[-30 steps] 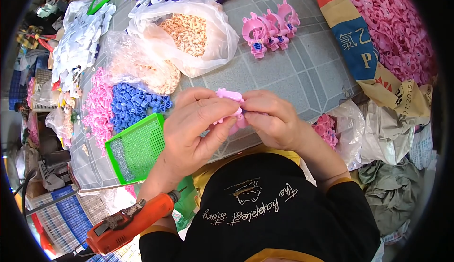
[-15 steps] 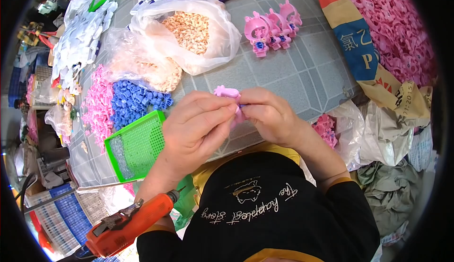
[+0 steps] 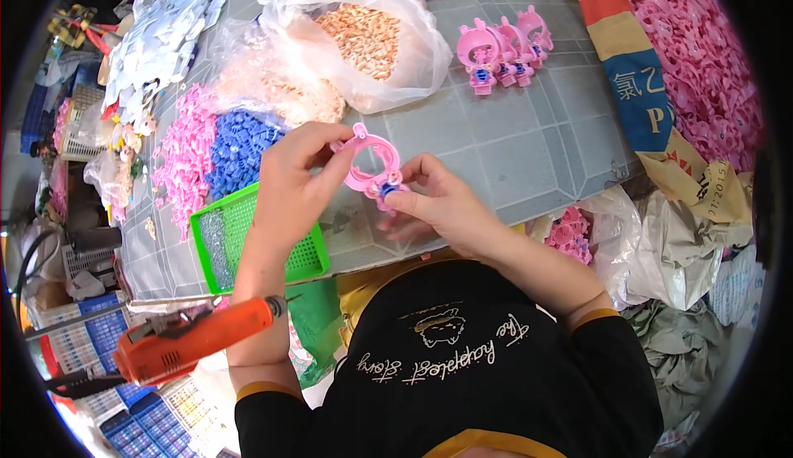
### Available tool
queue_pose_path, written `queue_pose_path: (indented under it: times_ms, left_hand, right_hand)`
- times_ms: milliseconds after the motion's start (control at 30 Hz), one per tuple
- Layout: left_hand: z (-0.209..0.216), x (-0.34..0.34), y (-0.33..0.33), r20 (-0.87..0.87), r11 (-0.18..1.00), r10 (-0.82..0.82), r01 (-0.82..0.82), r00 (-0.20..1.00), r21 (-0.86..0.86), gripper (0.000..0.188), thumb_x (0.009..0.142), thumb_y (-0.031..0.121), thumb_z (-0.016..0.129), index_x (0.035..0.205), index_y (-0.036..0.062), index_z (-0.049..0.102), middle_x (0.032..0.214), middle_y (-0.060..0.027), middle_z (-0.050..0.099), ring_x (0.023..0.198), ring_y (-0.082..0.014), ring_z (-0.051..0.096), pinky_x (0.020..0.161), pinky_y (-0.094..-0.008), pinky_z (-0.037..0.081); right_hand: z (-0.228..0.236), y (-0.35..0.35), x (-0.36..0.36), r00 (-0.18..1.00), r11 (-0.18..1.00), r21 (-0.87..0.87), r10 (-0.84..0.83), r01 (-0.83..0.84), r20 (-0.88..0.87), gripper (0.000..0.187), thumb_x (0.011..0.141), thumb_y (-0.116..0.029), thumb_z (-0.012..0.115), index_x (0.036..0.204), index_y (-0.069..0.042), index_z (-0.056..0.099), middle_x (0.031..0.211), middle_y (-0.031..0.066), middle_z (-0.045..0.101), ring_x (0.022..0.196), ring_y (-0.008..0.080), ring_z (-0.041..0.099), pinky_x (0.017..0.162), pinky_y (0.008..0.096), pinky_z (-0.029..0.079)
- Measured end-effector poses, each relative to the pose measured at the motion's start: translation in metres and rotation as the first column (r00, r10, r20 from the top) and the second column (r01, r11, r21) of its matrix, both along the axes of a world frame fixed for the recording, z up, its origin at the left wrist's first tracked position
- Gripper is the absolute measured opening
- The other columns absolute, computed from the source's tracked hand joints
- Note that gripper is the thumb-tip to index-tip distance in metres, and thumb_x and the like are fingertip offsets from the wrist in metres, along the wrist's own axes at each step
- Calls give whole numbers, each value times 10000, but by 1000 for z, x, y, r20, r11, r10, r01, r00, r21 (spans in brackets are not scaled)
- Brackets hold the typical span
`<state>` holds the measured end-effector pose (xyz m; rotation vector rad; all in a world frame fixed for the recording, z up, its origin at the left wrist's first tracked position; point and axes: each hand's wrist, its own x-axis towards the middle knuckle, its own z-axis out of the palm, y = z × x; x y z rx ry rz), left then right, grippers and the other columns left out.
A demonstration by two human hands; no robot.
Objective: The recorder uses a glue gun to attach small blue components into pink plastic toy frames at a workstation.
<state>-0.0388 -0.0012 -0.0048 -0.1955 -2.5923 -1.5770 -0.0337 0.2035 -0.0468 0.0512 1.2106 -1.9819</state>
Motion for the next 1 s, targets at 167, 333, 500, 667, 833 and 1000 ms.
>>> queue_pose_path:
  times_ms: [167, 333, 500, 667, 833, 1000]
  left_hand:
    - [-9, -8, -20, 124, 974, -78, 102, 989, -203, 146, 846, 28, 663, 979, -32, 670, 860, -53, 652, 748, -90, 588, 641, -227, 466]
    - [-15, -17, -25, 197, 946, -148, 197, 969, -258, 224, 812, 114, 654, 999, -5, 684, 881, -165, 674, 769, -227, 650, 698, -303, 503]
    - [-3, -3, -62, 67, 985, 124, -115, 990, -127, 266, 862, 191, 663, 1047, 0, 680, 910, -116, 696, 817, -191, 664, 744, -318, 519]
    - [5, 64, -124, -220, 625, 47, 143, 974, 767, 652, 874, 441, 658, 1330, 11, 480, 1188, -210, 591, 976, -307, 617, 804, -372, 520]
    - [48, 111, -79, -187, 851, 130, -13, 974, 525, 1016, 716, 425, 816, 1456, 27, 246, 1298, -269, 492, 947, -301, 614, 844, -388, 507]
    - [57, 93, -74, -60, 883, 236, -189, 970, 429, 706, 781, 193, 710, 1345, -40, 355, 1117, -206, 590, 878, -244, 623, 827, -395, 504]
  right_hand:
    - [9, 9, -22, 932, 866, 492, 247, -89, -267, 362, 892, -248, 677, 1137, -46, 502, 953, 62, 580, 640, 98, 591, 553, 244, 503]
    - [-9, -18, -56, 782, 898, 432, 213, 79, -586, 432, 877, -265, 689, 1174, -10, 505, 946, 74, 582, 668, 90, 563, 559, 252, 473]
    - [-14, -41, -68, 560, 830, 527, 353, 182, -750, 551, 842, -336, 718, 1203, 21, 505, 970, 137, 623, 796, 179, 602, 672, 320, 500]
    - [-13, -53, -68, 572, 785, 602, 429, 147, -699, 457, 815, -318, 722, 1075, 33, 588, 955, 187, 641, 800, 244, 624, 710, 342, 492]
    - [-21, -58, -63, 542, 817, 534, 353, 218, -762, 340, 828, -267, 700, 988, 23, 624, 835, 162, 652, 718, 232, 620, 672, 340, 483]
    - [-29, -61, -62, 505, 772, 580, 404, 258, -762, 222, 844, -171, 676, 969, 8, 638, 800, 171, 649, 686, 233, 621, 628, 337, 465]
